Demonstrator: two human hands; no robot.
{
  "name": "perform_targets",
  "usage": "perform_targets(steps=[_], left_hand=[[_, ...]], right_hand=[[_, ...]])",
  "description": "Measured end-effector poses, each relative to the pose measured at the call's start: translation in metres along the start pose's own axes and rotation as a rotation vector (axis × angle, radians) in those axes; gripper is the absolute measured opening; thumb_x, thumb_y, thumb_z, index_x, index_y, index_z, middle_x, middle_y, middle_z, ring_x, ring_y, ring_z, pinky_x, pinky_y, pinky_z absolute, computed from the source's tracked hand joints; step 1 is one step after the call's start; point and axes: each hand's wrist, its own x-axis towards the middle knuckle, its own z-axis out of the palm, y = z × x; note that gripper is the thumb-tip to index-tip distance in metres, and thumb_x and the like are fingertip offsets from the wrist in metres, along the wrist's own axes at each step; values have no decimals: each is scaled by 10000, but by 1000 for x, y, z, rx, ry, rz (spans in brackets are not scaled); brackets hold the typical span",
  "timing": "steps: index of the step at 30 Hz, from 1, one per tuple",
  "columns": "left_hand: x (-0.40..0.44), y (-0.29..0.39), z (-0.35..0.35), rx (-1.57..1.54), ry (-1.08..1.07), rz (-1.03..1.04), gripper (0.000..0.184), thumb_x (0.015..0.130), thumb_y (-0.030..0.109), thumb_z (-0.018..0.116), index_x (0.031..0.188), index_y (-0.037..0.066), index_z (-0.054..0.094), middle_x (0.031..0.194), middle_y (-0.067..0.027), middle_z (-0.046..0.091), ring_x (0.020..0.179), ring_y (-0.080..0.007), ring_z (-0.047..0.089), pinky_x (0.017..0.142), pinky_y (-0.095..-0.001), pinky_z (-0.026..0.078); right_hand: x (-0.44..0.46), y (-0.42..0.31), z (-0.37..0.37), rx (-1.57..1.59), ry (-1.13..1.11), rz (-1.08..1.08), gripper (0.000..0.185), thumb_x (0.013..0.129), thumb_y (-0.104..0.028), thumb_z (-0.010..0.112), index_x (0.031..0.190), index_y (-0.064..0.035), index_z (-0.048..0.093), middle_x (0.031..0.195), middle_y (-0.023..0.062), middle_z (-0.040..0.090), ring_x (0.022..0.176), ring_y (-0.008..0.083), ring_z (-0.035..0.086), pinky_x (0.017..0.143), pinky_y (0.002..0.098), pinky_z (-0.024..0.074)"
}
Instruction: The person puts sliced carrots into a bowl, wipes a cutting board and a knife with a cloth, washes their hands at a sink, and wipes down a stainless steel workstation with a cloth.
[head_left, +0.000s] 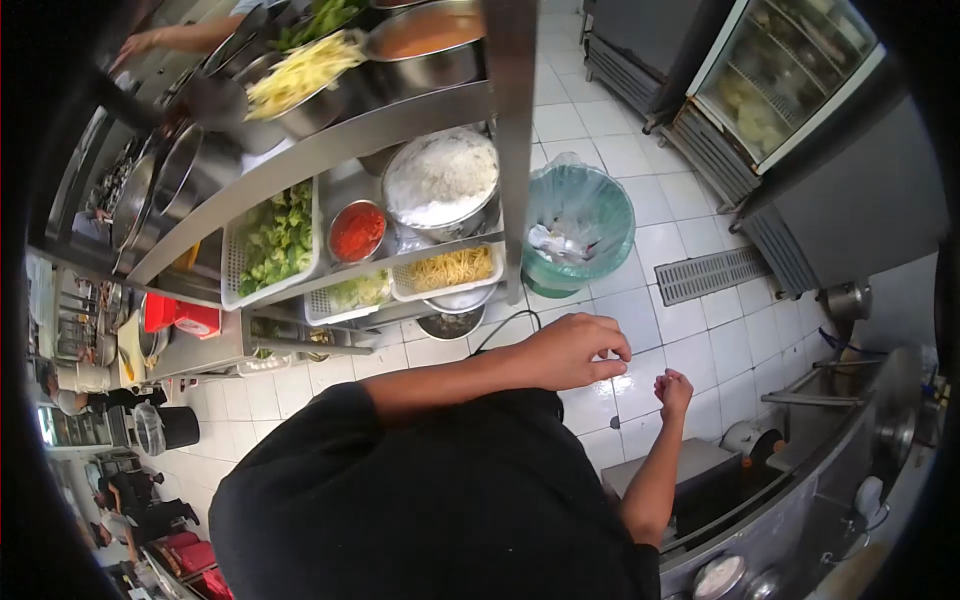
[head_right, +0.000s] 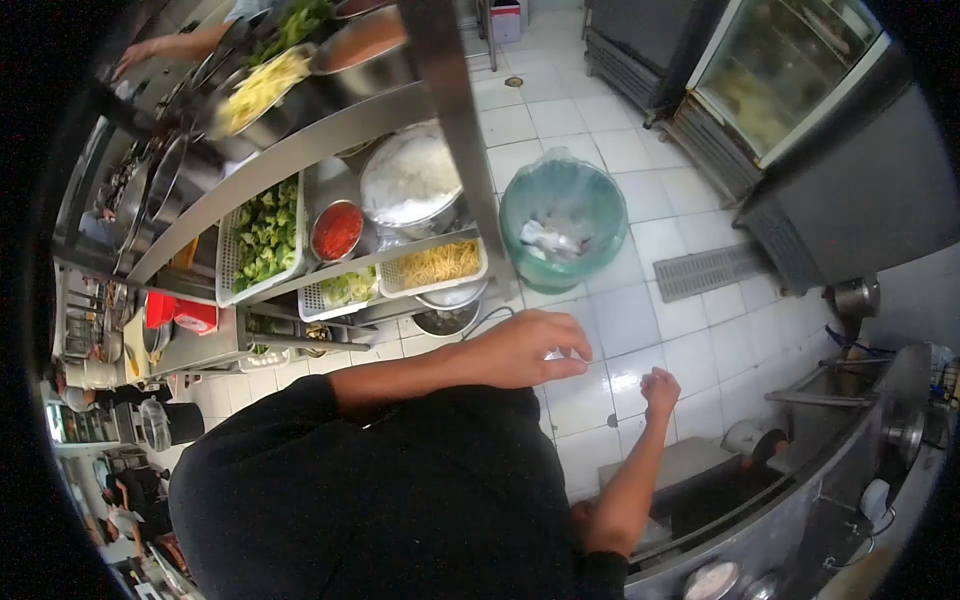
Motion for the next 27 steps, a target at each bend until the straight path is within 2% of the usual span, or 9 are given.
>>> perform_targets(steps=[1,4,5,8,10,11,15,20,27], left_hand=[[13,-3,-1,-2,1,7,167,869,161,680,956,18,683,947,-127,648,835,-257,660,728,-364,524],[63,-8,-7,-18,5,60,163,858,156,687,953,23,685,944,-124,651,827,-256,663,728,-359,527],[78,-9,-8,-17,11,77,162,855,154,689,953,25,686,942,-123,651,824,-257,663,727,-358,527],[130,-13,-16,21,-3,185,162,848,147,690,955,26,687,933,-123,651,816,-257,662,724,-356,526],[161,-15,-17,69,1,256,164,848,149,688,956,25,687,930,-125,651,819,-256,662,725,-356,526],[173,-10,-20,31,-5,245,164,854,153,679,954,24,689,931,-124,654,829,-256,664,734,-356,527],[223,-17,-19,-23,-7,207,171,858,161,673,955,21,690,937,-124,657,836,-260,664,745,-357,528],[282,-28,-2,-30,31,124,179,857,171,678,953,20,692,937,-127,658,837,-264,664,744,-358,530],[378,-35,23,74,179,7,164,860,144,672,943,5,693,926,-136,658,834,-280,663,740,-365,532]], right_hand=[[3,-1,3,-44,9,-4,255,831,-32,559,1043,88,635,672,103,617,571,147,599,464,254,451],[14,16,0,-124,-83,77,265,873,-43,494,1096,39,612,719,101,641,536,152,584,466,259,474],[13,30,-8,-120,-94,115,285,853,-69,525,1086,63,623,740,119,653,538,164,592,458,255,466],[6,102,-38,63,31,364,302,854,-111,535,1076,61,646,780,137,672,564,167,616,464,255,474],[-20,178,-66,153,123,443,305,851,-203,580,1069,-13,677,826,134,692,665,193,653,567,352,526],[-33,196,-77,85,112,457,305,848,-212,582,1064,-20,679,831,132,693,675,197,653,576,359,525],[-36,186,-121,-678,-192,230,307,835,-249,591,1044,-47,688,855,124,697,715,215,656,611,385,520],[21,157,-171,-936,-354,106,310,818,-296,603,1019,-80,699,884,113,702,766,236,659,655,418,514],[204,112,-256,-1244,-530,-108,315,795,-361,620,983,-128,715,925,99,708,836,266,663,716,463,506]])
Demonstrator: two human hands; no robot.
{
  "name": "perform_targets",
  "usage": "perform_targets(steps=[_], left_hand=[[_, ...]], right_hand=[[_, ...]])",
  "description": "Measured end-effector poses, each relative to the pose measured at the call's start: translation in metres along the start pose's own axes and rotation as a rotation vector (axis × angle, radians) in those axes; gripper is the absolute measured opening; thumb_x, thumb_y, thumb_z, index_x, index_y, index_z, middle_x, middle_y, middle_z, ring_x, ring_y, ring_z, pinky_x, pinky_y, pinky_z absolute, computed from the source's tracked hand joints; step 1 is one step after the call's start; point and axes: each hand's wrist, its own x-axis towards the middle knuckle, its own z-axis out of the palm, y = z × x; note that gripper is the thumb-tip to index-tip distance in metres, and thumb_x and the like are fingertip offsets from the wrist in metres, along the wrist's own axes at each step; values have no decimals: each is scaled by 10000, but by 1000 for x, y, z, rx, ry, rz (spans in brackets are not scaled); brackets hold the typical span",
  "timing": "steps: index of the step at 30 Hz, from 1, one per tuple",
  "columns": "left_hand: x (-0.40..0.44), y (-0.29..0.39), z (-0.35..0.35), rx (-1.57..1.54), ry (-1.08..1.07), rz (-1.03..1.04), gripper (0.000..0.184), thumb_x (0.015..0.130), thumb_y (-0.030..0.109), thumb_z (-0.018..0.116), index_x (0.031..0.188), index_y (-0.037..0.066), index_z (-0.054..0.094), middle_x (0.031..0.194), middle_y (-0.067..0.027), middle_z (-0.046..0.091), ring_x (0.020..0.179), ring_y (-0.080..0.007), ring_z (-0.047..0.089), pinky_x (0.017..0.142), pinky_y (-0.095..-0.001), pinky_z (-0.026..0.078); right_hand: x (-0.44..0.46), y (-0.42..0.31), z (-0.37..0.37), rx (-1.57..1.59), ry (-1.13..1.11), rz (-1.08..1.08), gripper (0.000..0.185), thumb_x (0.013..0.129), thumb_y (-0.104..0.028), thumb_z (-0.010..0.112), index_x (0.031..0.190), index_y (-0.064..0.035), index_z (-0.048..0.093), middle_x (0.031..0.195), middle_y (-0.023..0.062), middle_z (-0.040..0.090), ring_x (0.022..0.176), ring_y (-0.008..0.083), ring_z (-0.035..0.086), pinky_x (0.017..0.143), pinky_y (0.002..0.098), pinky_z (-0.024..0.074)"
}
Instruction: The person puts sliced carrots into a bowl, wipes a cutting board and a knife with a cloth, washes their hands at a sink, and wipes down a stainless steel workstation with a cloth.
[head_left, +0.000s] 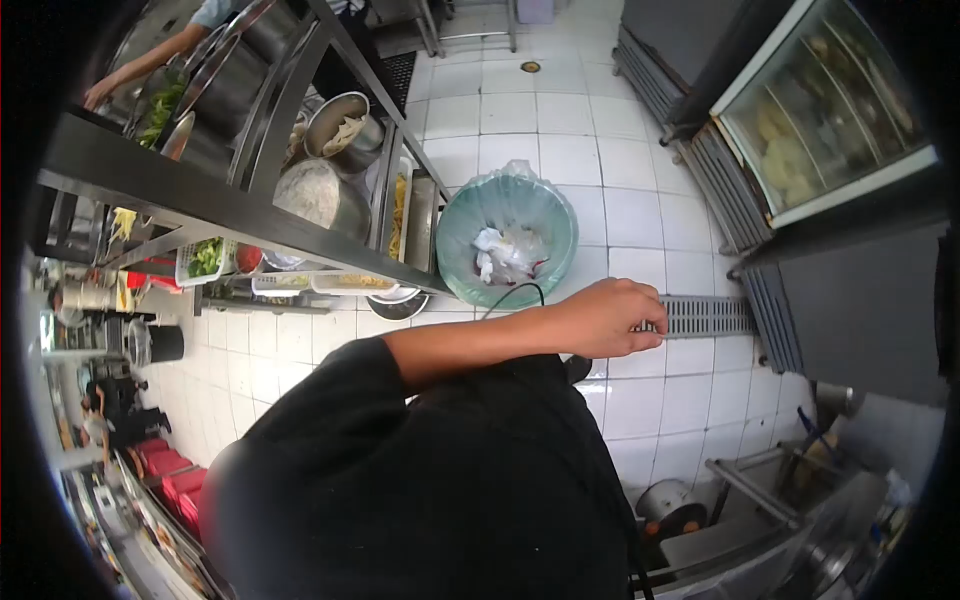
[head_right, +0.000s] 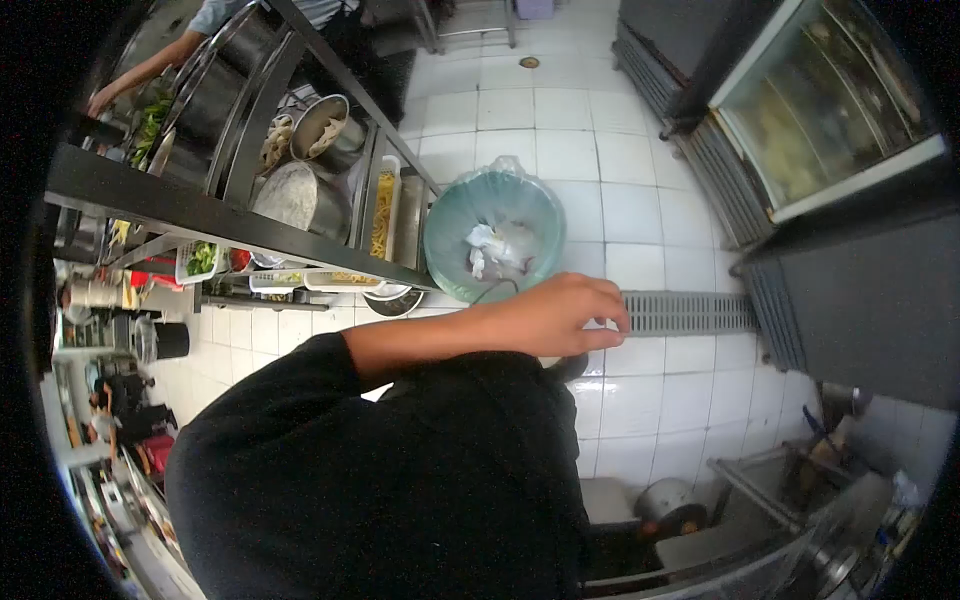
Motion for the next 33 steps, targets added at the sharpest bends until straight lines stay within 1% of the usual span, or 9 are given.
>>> perform_targets(steps=[4,5,6,9,12,16,18,24,33], left_hand=[[52,11,15,15,167,-85,149,858,129,671,936,4,695,924,-144,662,828,-287,664,718,-370,534],[56,12,13,16,213,-107,147,857,127,672,936,5,696,924,-147,664,826,-289,665,712,-372,534],[57,12,12,31,256,-137,148,854,126,673,940,7,695,928,-147,664,824,-290,666,707,-373,534],[64,6,14,53,358,-221,156,850,128,678,951,10,693,936,-146,665,819,-292,666,696,-376,532],[67,-7,12,59,429,-302,170,851,146,680,958,14,690,941,-142,665,810,-294,665,692,-377,530],[83,-26,-3,86,498,-320,183,861,173,675,961,21,690,962,-137,665,796,-296,662,698,-375,527],[96,-34,-13,73,528,-323,185,861,182,672,957,25,695,957,-141,664,802,-306,660,718,-392,524],[128,-73,-56,111,636,-304,187,862,186,679,965,30,696,949,-134,662,778,-289,656,716,-379,523],[158,-98,-75,110,692,-413,194,857,195,688,968,35,699,941,-135,663,793,-286,657,725,-380,524]], right_hand=[[131,113,-94,-663,125,-297,318,782,-399,629,963,-155,724,948,90,712,877,284,665,751,490,501],[134,76,-174,-814,132,-165,268,787,-368,624,922,-160,727,911,74,712,871,276,669,730,437,512],[169,99,-224,-690,195,-376,261,797,-330,624,932,-131,725,895,62,718,846,280,672,732,396,527],[224,43,-361,682,282,131,382,886,-74,507,1252,13,573,642,100,610,456,145,531,366,269,406],[238,-54,-446,963,362,144,427,830,-6,531,1255,36,556,678,77,609,485,122,531,396,239,410],[276,-119,-450,861,256,33,339,811,-8,558,1146,28,596,667,65,600,492,113,535,401,231,402],[284,-122,-431,764,126,-48,151,787,-30,594,926,7,639,644,67,596,507,117,545,420,242,416],[282,-52,-361,158,-145,-46,126,838,-82,603,929,-17,661,786,62,648,657,151,623,539,299,504],[320,-82,-422,205,-187,21,104,843,-86,594,903,-19,648,766,63,633,660,167,620,541,305,498]])
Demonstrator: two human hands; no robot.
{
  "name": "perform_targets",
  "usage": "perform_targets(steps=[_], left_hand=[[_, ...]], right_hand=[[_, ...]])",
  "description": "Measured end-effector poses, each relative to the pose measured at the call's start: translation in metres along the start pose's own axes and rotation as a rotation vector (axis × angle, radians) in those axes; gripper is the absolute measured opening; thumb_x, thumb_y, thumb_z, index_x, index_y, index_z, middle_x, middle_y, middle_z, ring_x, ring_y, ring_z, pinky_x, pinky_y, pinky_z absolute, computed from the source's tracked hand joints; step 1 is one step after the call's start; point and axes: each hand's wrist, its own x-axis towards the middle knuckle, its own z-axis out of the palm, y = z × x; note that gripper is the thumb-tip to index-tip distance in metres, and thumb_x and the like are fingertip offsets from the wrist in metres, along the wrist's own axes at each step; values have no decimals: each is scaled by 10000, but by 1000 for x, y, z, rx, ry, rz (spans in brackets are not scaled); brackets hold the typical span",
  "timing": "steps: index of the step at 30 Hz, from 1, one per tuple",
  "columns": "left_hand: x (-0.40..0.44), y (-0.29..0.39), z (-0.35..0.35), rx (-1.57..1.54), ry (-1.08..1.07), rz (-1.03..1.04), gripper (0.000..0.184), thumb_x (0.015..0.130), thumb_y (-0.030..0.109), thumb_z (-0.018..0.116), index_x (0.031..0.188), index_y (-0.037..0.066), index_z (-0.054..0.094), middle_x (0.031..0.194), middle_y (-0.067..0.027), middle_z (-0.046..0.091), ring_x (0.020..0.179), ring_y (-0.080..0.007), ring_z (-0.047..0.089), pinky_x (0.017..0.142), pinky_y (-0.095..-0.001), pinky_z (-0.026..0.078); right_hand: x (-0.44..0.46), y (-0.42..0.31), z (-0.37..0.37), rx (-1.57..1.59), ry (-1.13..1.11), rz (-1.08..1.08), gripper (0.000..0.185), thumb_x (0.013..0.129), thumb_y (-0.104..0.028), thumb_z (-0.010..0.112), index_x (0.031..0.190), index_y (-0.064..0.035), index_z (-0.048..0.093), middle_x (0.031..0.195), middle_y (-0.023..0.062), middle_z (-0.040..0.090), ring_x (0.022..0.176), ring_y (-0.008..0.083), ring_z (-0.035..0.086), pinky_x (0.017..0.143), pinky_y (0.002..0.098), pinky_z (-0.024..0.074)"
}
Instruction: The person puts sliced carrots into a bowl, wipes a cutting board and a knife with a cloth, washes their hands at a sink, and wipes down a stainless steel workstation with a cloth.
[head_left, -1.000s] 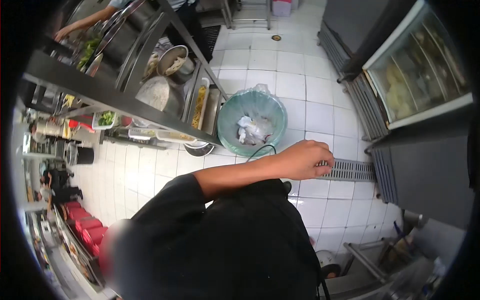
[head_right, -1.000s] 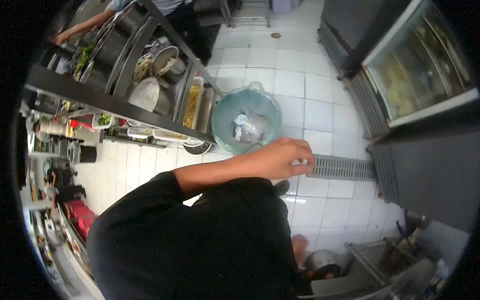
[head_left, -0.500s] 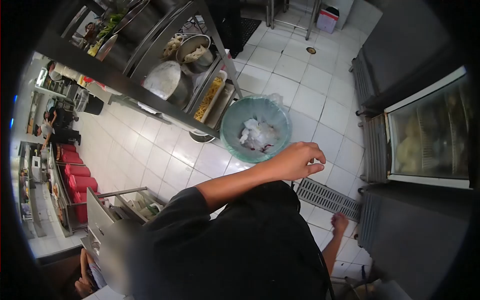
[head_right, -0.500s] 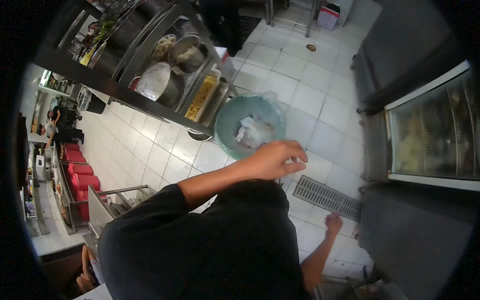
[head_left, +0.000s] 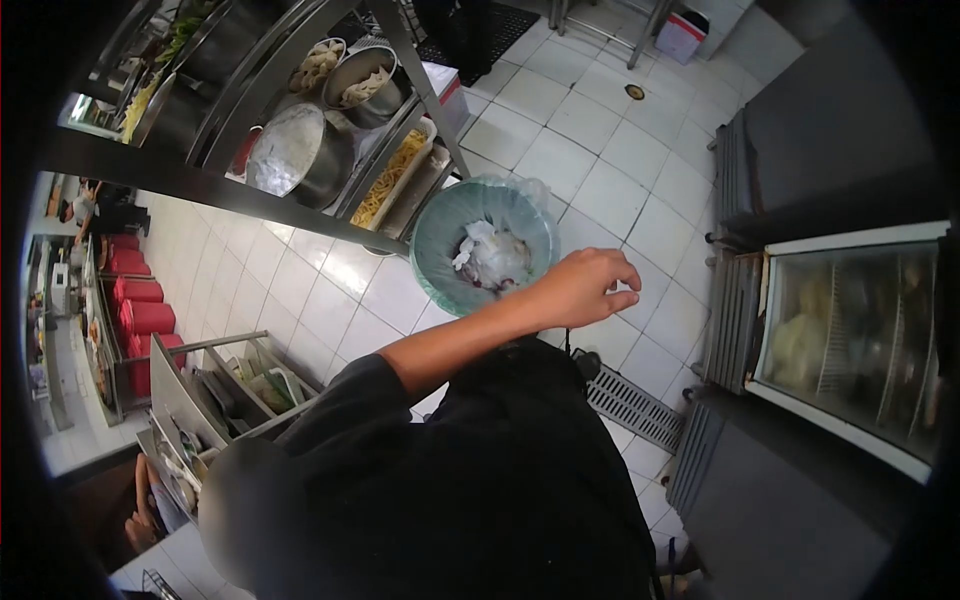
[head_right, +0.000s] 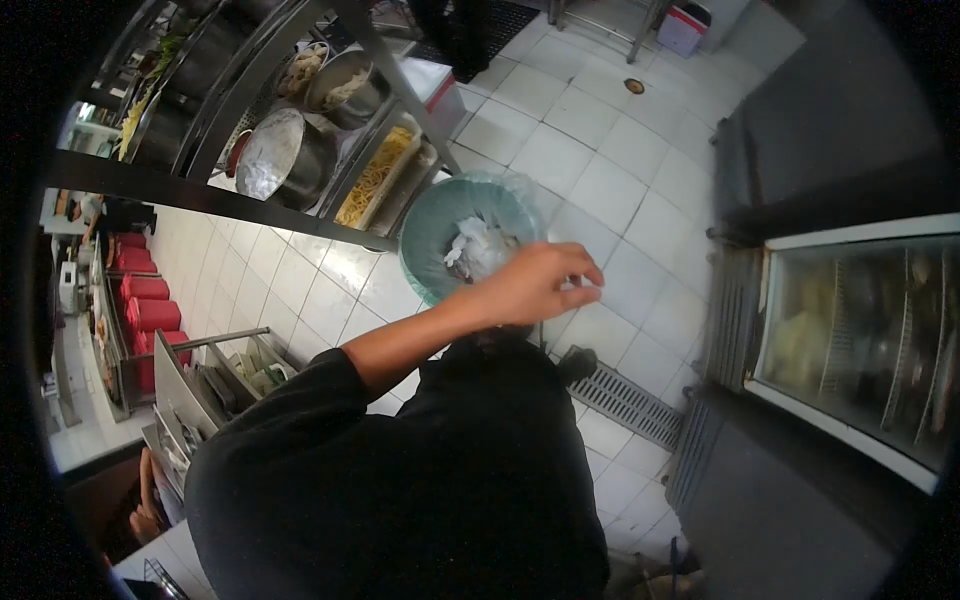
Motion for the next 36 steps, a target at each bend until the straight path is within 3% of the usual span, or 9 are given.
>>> perform_targets(steps=[11,14,19,23,29,36], left_hand=[[89,61,79,21,132,-13,180,858,170,682,973,31,687,975,-139,655,820,-299,656,728,-384,525],[110,72,121,46,199,73,177,855,162,685,966,24,686,961,-142,652,834,-299,656,726,-389,525],[127,98,155,39,197,-41,181,853,157,689,964,14,683,959,-149,647,878,-305,659,746,-390,527],[133,100,167,74,238,-125,195,858,202,664,969,45,692,996,-143,656,907,-323,650,813,-415,512],[140,115,169,69,269,-160,195,856,204,664,969,47,693,999,-142,657,912,-312,650,813,-417,513],[135,114,176,140,322,-127,170,862,160,674,958,20,687,955,-145,647,858,-292,659,740,-387,535]], right_hand=[[140,-53,-137,-80,-73,-109,87,849,-91,583,870,-21,632,743,64,615,663,187,617,544,312,490],[172,-59,-181,-140,-96,-122,85,851,-92,580,861,-22,627,736,64,611,664,192,616,545,314,488],[221,-78,-240,-219,-124,-158,85,854,-95,575,846,-23,620,725,65,602,666,201,614,547,318,485],[247,-91,-264,-265,-146,-188,87,856,-97,571,834,-24,614,717,65,596,667,208,613,548,320,482],[270,-113,-277,-330,-185,-236,95,859,-100,565,816,-26,605,704,66,586,669,219,611,549,324,479],[277,-132,-273,-390,-237,-276,108,863,-103,558,795,-27,595,689,66,575,671,231,609,551,329,474]])
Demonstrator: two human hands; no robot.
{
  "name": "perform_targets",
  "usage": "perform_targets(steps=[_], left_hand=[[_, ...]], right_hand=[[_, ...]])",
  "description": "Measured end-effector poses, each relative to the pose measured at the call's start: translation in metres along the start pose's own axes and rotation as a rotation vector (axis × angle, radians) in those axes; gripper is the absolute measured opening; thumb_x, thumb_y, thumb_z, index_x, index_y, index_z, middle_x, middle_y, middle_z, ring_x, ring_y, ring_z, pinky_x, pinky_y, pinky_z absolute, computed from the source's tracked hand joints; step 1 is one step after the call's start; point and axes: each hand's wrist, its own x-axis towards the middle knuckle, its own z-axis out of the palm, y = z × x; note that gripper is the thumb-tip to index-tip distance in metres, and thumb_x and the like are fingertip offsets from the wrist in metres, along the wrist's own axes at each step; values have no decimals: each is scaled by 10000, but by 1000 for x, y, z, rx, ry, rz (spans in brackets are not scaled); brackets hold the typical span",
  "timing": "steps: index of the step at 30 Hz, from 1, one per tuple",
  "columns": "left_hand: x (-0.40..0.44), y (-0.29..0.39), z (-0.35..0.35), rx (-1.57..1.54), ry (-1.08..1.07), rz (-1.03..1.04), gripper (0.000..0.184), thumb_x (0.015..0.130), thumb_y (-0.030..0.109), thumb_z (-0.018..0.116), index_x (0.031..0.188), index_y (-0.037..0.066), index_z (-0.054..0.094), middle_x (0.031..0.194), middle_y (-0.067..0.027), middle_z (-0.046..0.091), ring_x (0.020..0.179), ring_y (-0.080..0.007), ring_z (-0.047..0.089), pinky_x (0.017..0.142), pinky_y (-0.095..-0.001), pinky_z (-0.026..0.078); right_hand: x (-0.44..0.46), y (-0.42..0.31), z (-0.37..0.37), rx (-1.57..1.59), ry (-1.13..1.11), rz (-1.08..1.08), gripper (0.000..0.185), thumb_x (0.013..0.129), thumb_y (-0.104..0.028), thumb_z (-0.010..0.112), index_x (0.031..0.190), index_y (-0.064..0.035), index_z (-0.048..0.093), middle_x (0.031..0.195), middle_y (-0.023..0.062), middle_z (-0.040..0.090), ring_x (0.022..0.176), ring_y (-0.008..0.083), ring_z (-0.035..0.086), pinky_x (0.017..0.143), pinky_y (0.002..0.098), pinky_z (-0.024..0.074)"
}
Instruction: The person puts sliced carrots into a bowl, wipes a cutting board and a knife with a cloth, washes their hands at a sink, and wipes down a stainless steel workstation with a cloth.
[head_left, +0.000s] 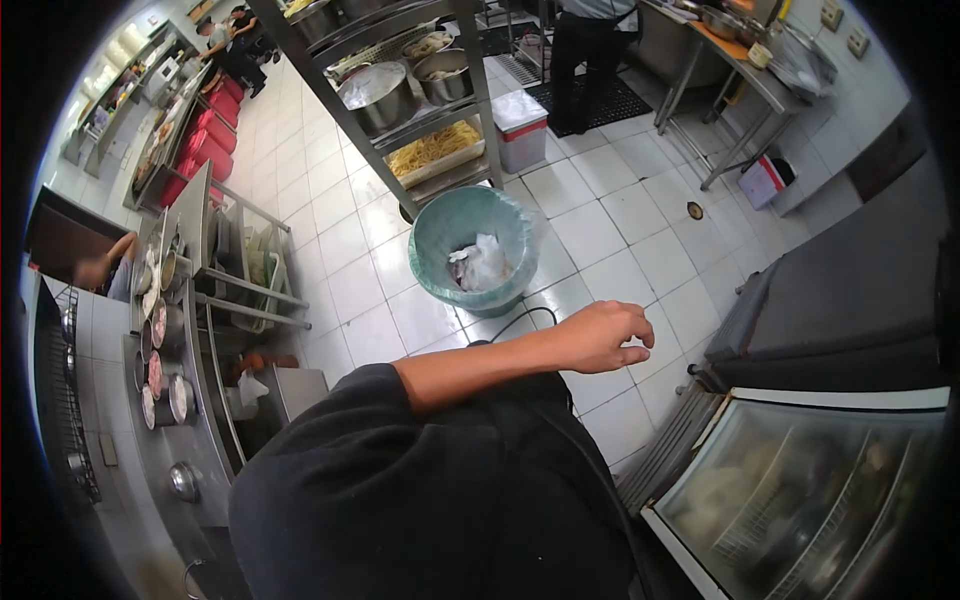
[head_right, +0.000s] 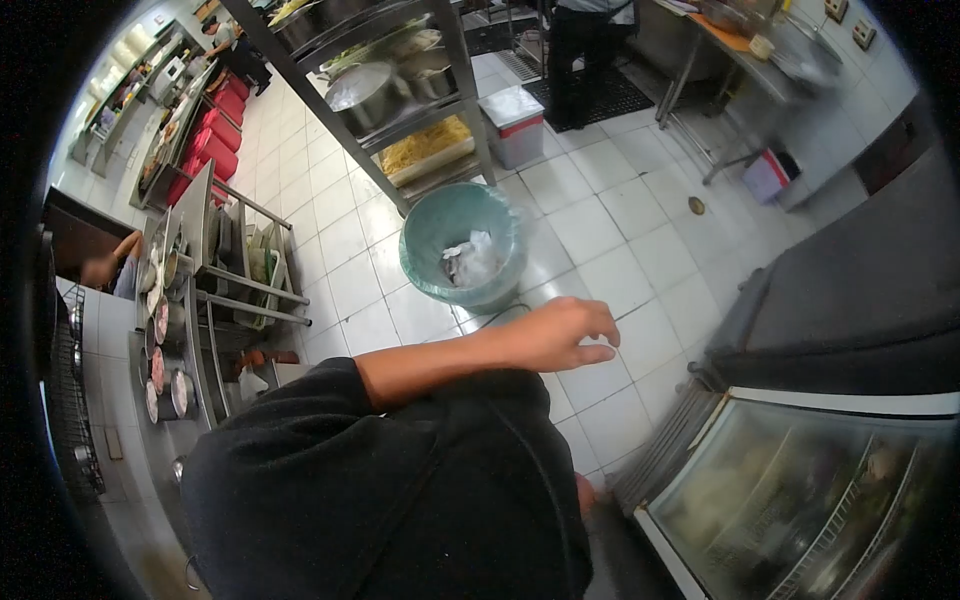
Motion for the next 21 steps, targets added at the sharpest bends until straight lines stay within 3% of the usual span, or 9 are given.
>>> perform_targets(steps=[5,8,12,18,21], left_hand=[[-11,-14,-11,4,41,-12,167,854,159,681,944,18,690,936,-145,651,832,-292,666,721,-386,539],[-17,-18,-20,-9,-3,-76,188,854,210,678,964,58,698,996,-140,659,927,-325,654,808,-423,521],[-30,-22,-34,-67,-36,-127,203,857,214,669,969,47,694,1005,-146,659,937,-330,650,815,-424,520],[-56,-44,-66,-100,-4,-105,208,859,217,663,966,42,693,995,-152,658,928,-325,648,806,-425,517],[-72,-63,-86,-52,37,-60,188,860,164,668,971,14,687,971,-138,651,870,-289,659,733,-386,540]], right_hand=[[0,-6,7,-8,-14,-4,120,866,-105,553,780,-28,588,678,67,567,672,240,607,552,332,471],[-5,-9,14,-32,-18,-7,128,867,-107,550,771,-29,584,671,67,562,673,246,606,553,334,469],[-12,-14,29,-130,-27,-33,139,870,-108,546,759,-30,578,663,67,555,675,253,605,554,337,466],[-21,-32,60,-616,-43,-272,157,873,-111,540,741,-31,569,650,68,546,676,263,603,556,341,462],[-21,-44,75,-816,-77,-442,151,870,-112,537,748,-30,570,645,84,544,665,283,596,554,352,456]])
